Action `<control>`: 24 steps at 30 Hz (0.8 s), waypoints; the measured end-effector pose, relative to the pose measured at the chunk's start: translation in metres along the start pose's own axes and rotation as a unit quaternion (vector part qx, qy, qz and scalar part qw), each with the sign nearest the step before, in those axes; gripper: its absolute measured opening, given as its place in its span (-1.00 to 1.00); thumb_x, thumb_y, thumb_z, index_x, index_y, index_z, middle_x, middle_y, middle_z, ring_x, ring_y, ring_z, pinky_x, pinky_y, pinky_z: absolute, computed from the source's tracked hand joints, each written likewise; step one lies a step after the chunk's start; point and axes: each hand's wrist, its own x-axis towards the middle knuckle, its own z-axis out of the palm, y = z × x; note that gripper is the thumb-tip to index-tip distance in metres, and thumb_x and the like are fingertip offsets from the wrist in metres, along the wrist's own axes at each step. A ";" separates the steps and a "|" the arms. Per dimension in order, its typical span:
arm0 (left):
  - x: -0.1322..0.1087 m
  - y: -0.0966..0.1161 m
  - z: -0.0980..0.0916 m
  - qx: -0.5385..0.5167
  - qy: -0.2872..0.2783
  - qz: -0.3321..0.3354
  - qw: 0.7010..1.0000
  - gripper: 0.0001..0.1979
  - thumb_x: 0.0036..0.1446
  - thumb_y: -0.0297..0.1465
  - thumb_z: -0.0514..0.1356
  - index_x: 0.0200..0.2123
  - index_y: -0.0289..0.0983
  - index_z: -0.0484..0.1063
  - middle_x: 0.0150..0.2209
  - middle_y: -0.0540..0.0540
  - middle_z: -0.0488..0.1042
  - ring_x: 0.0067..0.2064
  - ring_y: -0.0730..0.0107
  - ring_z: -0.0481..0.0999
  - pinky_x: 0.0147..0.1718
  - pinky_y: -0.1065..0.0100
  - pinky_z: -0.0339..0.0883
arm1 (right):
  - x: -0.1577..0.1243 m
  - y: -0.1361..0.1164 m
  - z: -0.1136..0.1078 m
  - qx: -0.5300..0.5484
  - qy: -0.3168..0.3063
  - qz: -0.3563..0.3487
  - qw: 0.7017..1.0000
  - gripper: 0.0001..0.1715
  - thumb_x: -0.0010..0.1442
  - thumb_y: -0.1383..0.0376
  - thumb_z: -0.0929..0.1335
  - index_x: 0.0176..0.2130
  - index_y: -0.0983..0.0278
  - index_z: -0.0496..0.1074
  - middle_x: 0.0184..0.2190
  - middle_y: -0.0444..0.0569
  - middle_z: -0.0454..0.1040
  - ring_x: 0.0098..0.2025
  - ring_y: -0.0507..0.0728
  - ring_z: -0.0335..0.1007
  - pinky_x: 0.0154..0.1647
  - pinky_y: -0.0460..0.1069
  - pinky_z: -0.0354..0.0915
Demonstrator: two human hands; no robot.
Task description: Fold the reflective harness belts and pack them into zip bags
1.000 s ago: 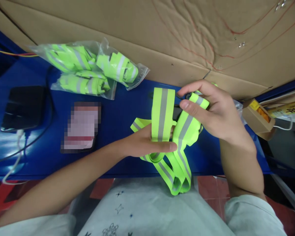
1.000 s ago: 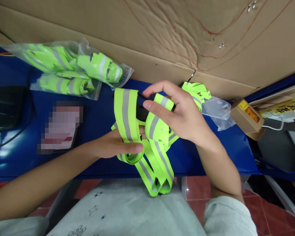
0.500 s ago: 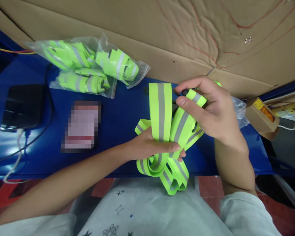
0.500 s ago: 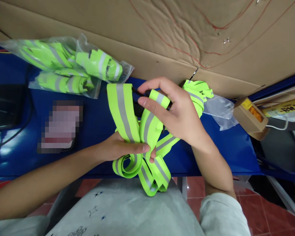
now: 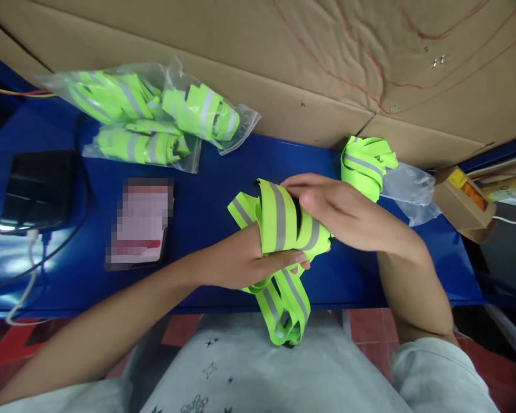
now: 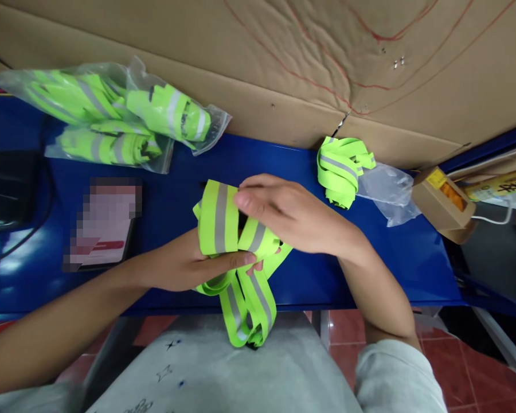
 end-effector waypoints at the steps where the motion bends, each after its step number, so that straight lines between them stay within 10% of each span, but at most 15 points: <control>1: 0.001 0.000 0.000 0.011 -0.006 0.007 1.000 -0.74 0.39 -0.24 0.15 -0.14 -0.30 0.54 -0.18 -0.14 0.65 -0.14 0.28 0.66 -0.13 0.31 0.57 | -0.003 -0.003 0.000 -0.020 -0.023 -0.005 1.000 -0.49 0.36 -0.11 0.35 -0.01 0.20 0.60 0.12 0.03 0.53 0.24 0.27 0.42 0.31 0.12 0.35; 6: 0.004 0.001 0.000 0.075 -0.022 0.051 0.996 -0.74 0.36 -0.26 0.15 -0.25 -0.28 0.56 -0.22 -0.13 0.63 -0.15 0.25 0.60 -0.07 0.25 0.53 | -0.010 0.002 0.010 -0.049 -0.120 -0.027 0.991 0.02 -0.01 -0.07 0.61 0.32 0.12 0.36 0.31 0.00 0.41 0.38 0.34 0.30 0.35 0.12 0.33; 10: 0.003 0.007 -0.004 0.037 -0.002 0.008 0.999 -0.78 0.30 -0.26 0.21 -0.29 -0.26 0.57 -0.29 -0.10 0.63 -0.19 0.27 0.62 -0.15 0.30 0.54 | -0.006 0.009 0.016 -0.012 -0.119 -0.002 0.993 0.13 0.10 0.00 0.58 0.47 0.10 0.12 0.02 -0.03 0.63 0.03 0.25 0.61 0.06 0.07 0.49; 14: 0.000 0.012 -0.012 -0.064 -0.040 -0.049 0.996 -0.71 0.29 -0.19 0.23 -0.27 -0.30 0.59 -0.27 -0.17 0.64 -0.22 0.20 0.66 -0.22 0.26 0.58 | -0.003 0.001 0.016 0.055 -0.139 0.027 0.988 0.05 0.28 0.05 0.48 0.52 0.13 -0.02 -0.31 -0.16 0.66 -0.19 0.17 0.65 -0.08 0.03 0.52; 19: 0.000 0.007 -0.008 -0.149 -0.035 -0.091 0.984 -0.79 0.29 -0.25 0.29 -0.24 -0.29 0.60 -0.24 -0.16 0.65 -0.16 0.20 0.68 -0.15 0.25 0.59 | 0.000 -0.006 0.012 0.010 0.031 -0.020 0.999 -0.31 0.26 0.11 0.50 0.31 0.13 0.39 0.30 -0.05 0.43 0.29 0.26 0.40 0.33 0.12 0.32; 24: 0.001 0.004 0.000 -0.069 -0.045 -0.022 0.996 -0.69 0.38 -0.20 0.16 -0.21 -0.33 0.56 -0.24 -0.18 0.62 -0.19 0.27 0.64 -0.18 0.30 0.54 | 0.001 0.000 0.005 0.041 -0.117 -0.012 0.992 -0.27 0.34 0.05 0.41 0.40 0.09 0.26 0.22 -0.06 0.49 0.19 0.21 0.48 0.24 0.11 0.40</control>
